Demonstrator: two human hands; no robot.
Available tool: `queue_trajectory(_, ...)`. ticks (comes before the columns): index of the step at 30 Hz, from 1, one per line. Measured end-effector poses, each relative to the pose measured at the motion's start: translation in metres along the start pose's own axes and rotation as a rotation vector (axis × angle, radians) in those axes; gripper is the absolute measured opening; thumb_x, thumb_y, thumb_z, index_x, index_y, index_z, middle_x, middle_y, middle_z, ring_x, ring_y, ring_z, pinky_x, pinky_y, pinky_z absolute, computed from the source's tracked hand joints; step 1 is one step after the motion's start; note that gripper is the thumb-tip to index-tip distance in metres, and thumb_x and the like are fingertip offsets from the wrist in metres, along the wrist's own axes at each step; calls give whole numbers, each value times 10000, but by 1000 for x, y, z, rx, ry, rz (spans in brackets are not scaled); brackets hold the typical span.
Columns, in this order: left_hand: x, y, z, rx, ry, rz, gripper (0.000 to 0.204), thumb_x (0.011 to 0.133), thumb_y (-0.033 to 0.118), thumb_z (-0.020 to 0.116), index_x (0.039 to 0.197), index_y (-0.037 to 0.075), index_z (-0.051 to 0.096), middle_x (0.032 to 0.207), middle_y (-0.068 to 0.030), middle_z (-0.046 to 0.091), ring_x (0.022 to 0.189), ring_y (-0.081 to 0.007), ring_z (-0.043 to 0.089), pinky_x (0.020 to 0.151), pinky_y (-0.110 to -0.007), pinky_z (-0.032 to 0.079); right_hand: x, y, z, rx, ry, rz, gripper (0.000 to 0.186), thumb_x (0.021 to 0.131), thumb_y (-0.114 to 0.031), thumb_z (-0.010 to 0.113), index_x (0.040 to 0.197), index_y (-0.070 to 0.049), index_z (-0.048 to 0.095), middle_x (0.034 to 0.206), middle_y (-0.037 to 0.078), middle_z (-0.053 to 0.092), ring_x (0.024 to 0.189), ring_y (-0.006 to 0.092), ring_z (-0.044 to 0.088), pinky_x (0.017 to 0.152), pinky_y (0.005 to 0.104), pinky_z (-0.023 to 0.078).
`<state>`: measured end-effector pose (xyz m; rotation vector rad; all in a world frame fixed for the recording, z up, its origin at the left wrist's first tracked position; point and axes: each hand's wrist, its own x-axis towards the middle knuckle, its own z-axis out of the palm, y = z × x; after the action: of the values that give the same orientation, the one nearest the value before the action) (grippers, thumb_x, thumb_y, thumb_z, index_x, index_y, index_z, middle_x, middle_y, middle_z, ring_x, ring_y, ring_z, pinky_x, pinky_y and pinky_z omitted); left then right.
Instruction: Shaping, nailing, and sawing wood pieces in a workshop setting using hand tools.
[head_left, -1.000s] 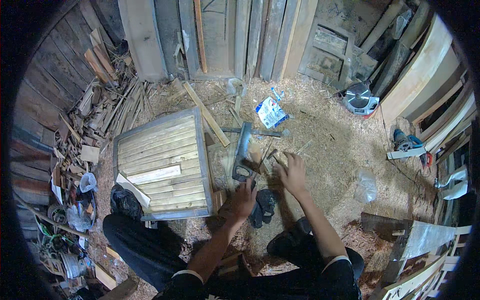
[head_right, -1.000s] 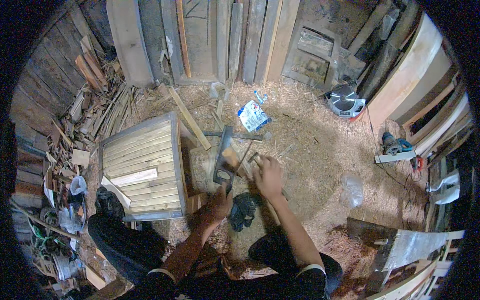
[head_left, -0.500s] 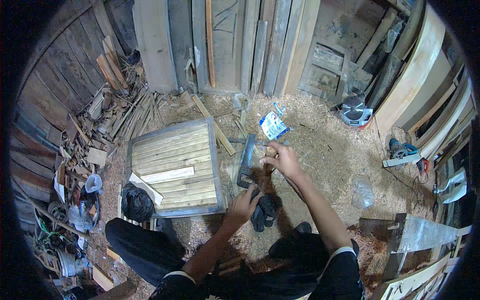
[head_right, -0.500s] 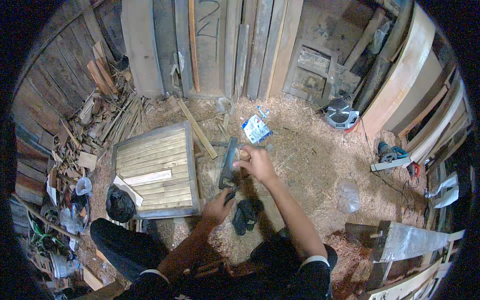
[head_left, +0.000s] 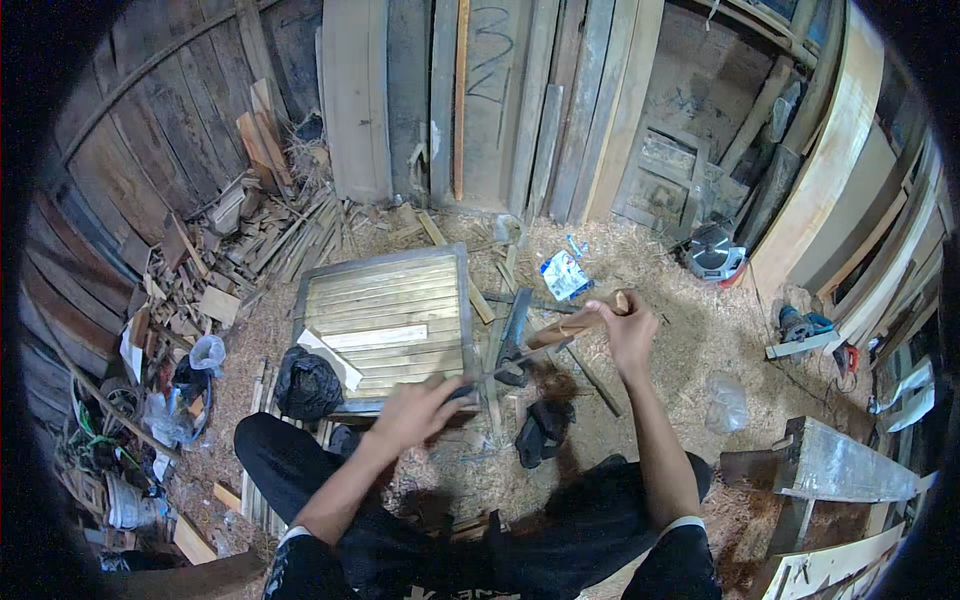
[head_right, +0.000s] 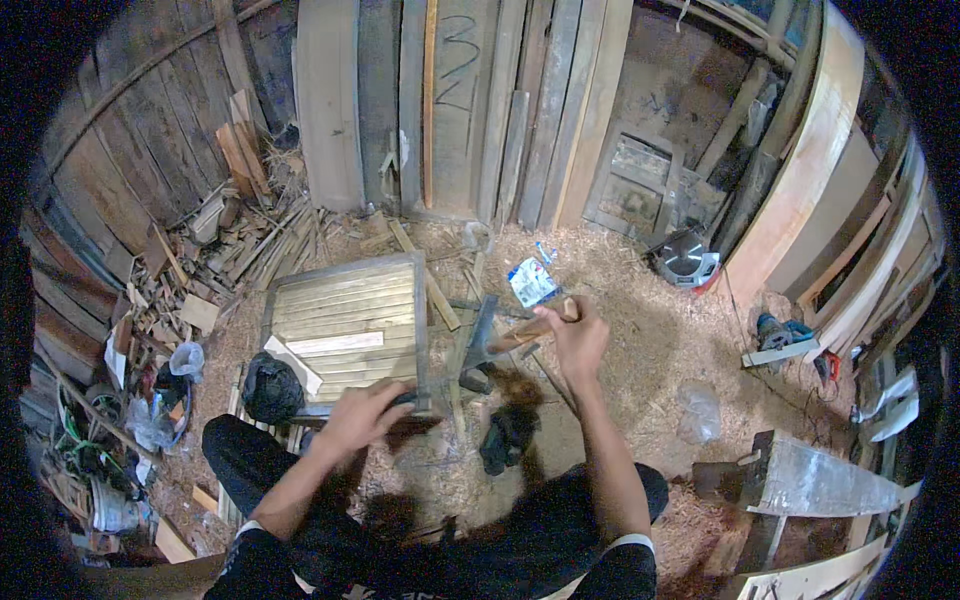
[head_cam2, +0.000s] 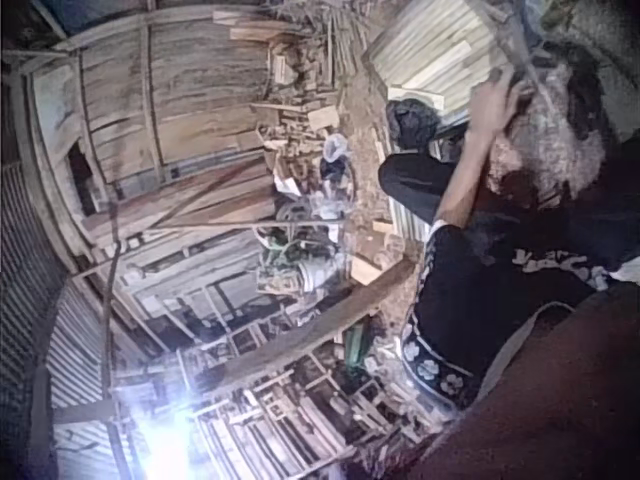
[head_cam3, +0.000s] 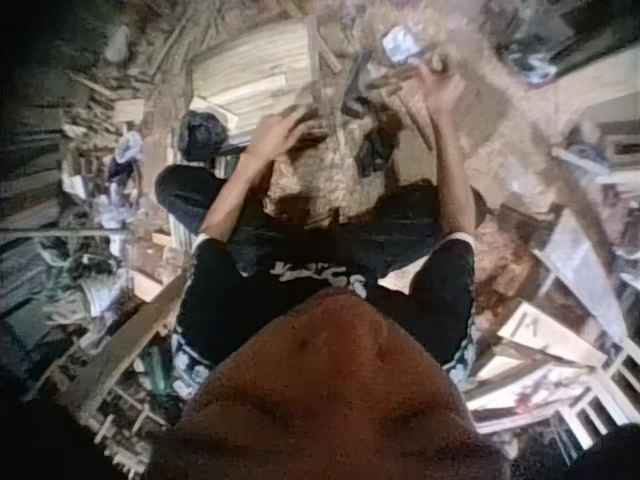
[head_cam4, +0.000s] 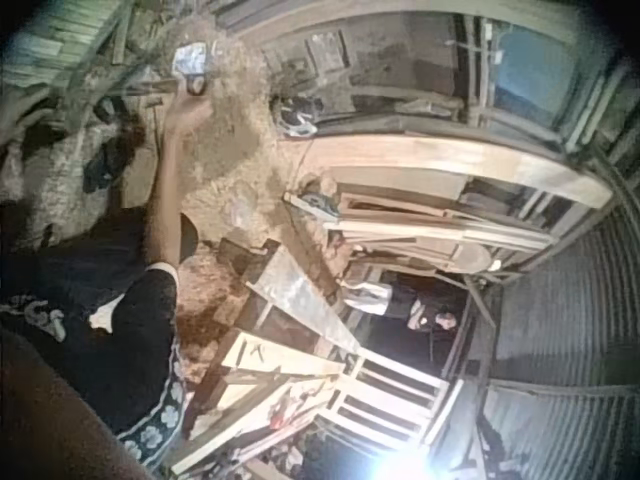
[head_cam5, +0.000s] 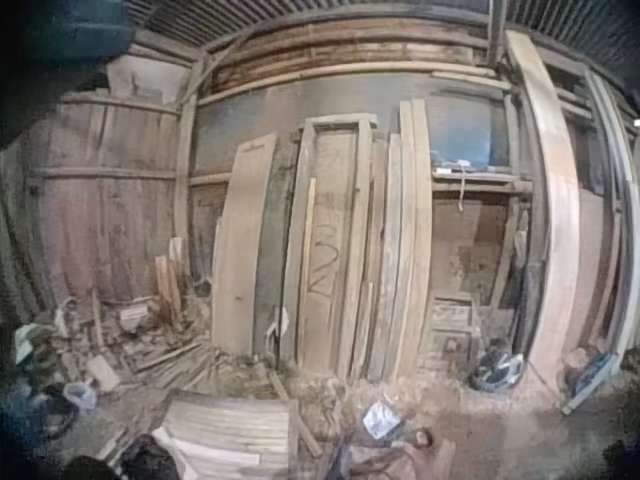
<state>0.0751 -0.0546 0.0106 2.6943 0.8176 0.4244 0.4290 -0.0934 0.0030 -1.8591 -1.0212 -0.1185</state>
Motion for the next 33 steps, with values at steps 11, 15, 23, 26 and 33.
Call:
queue_trajectory(11,-34,-84,13,49,249,-358,342,899,240,644,1209,109,586,920,-157,631,754,-386,638,636,-477,506,-27,-39,11,84,-143,36,477,711,-326,880,899,65,682,680,159,671,589,190,609,557,384,478)
queue_trajectory(15,-12,-93,27,136,364,-279,358,885,241,653,1207,98,593,909,-135,626,834,-350,617,717,-441,495,-36,-60,14,81,-180,-2,451,727,-304,875,867,70,668,641,114,628,566,152,521,541,347,470)
queue_trajectory(23,2,-93,58,145,354,-224,447,855,287,683,1246,95,582,1057,-129,589,1028,-322,525,923,-449,399,-33,-79,20,236,-174,76,497,753,-360,855,891,83,675,710,101,656,637,159,563,599,357,491)
queue_trajectory(26,4,-71,48,188,441,-180,490,850,295,699,1275,89,570,1122,-139,589,1093,-332,508,969,-445,373,-31,-102,13,288,-259,129,524,762,-393,844,906,83,680,740,109,673,646,174,573,611,353,493)
queue_trajectory(33,11,-2,48,-408,200,-46,594,829,326,763,1328,70,569,1198,-178,629,1107,-306,570,984,-429,423,-25,-115,24,238,-206,42,537,780,-434,822,839,73,657,678,54,599,609,135,490,556,341,429)
